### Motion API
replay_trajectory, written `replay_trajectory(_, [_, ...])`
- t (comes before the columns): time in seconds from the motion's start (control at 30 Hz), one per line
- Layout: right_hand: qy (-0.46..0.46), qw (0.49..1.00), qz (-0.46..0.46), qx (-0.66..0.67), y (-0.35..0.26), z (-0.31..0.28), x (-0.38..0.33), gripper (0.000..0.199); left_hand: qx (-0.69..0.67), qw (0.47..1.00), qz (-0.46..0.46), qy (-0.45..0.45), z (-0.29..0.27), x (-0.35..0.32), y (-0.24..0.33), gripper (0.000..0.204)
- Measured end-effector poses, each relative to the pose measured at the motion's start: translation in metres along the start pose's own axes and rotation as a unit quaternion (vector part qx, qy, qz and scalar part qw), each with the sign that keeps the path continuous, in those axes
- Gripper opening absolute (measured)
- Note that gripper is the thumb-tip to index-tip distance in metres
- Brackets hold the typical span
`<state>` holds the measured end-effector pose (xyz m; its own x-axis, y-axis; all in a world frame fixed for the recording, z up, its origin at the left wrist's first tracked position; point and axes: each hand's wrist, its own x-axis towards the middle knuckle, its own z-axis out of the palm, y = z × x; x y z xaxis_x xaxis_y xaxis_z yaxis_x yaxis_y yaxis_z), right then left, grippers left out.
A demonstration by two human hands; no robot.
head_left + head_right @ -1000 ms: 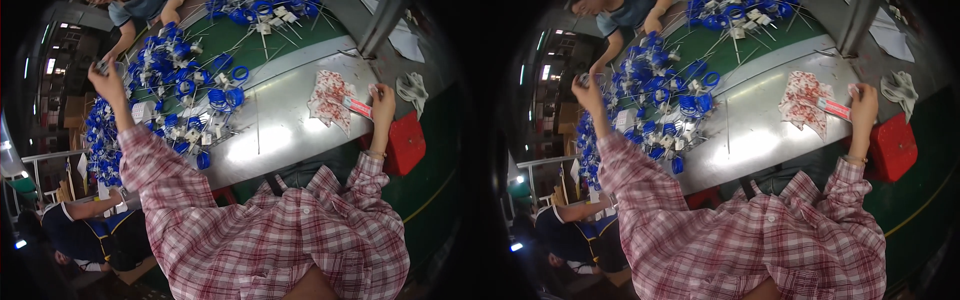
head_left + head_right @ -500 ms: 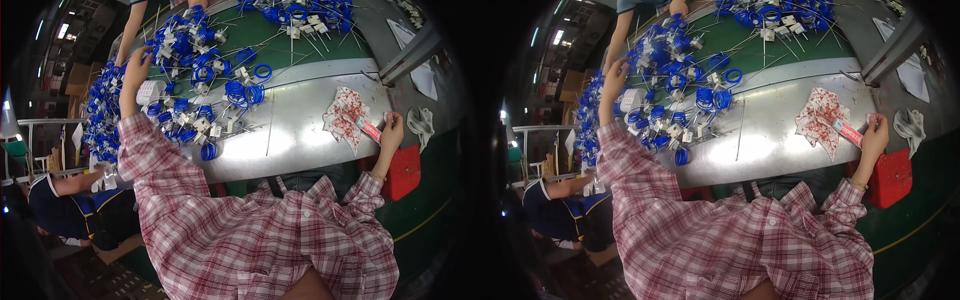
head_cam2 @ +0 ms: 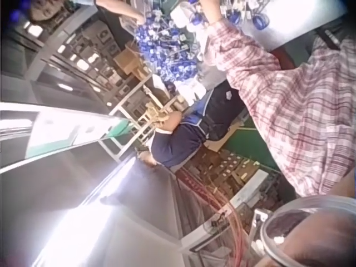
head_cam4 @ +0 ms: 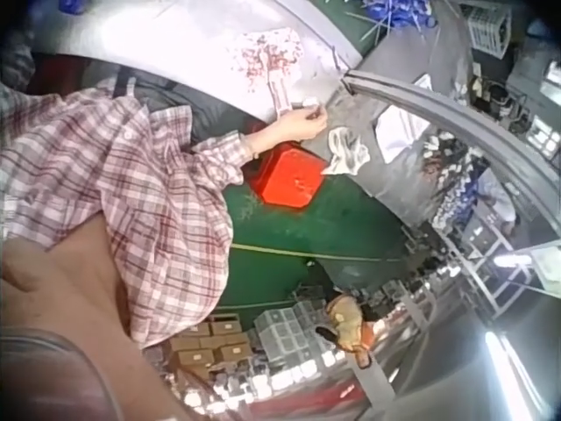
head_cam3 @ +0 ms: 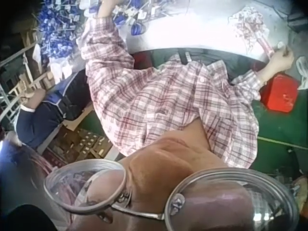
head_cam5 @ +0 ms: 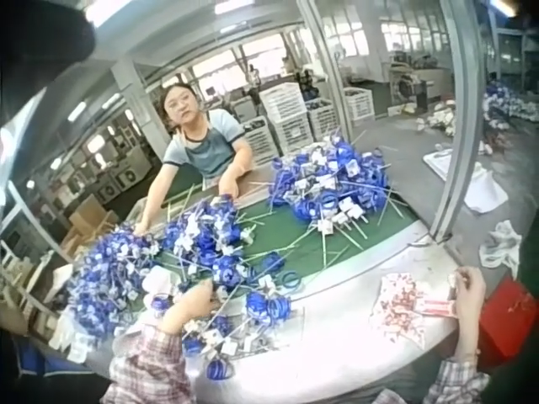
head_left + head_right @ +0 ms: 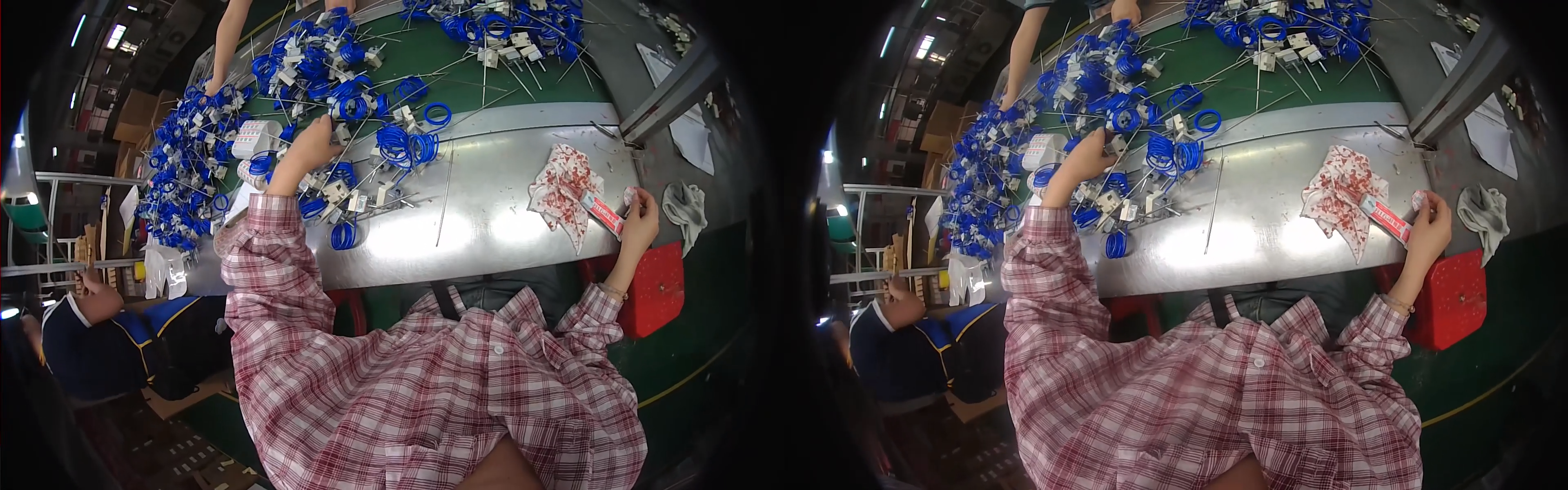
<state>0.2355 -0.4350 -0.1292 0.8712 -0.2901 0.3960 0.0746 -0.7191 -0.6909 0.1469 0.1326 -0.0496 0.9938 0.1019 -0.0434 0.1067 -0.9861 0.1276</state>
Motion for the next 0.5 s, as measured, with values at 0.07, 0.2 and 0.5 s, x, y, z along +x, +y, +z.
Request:
replay_trajectory(0.07, [-0.008, 0.999, 0.016, 0.026, -0.001, -0.002, -0.001, 0.016, -0.021, 1.000, -0.015, 0.007, 0.006, -0.003, 0.003, 0.035])
replay_trajectory(0.2, [-0.024, 0.999, 0.031, 0.010, 0.000, -0.004, -0.001, 0.018, -0.008, 0.999, -0.002, 0.053, 0.004, -0.015, 0.009, 0.039])
replay_trajectory(0.5, [0.028, 0.999, 0.012, 0.022, -0.022, -0.010, -0.006, 0.022, -0.440, 0.829, 0.045, 0.341, -0.091, -0.064, 0.069, 0.032])
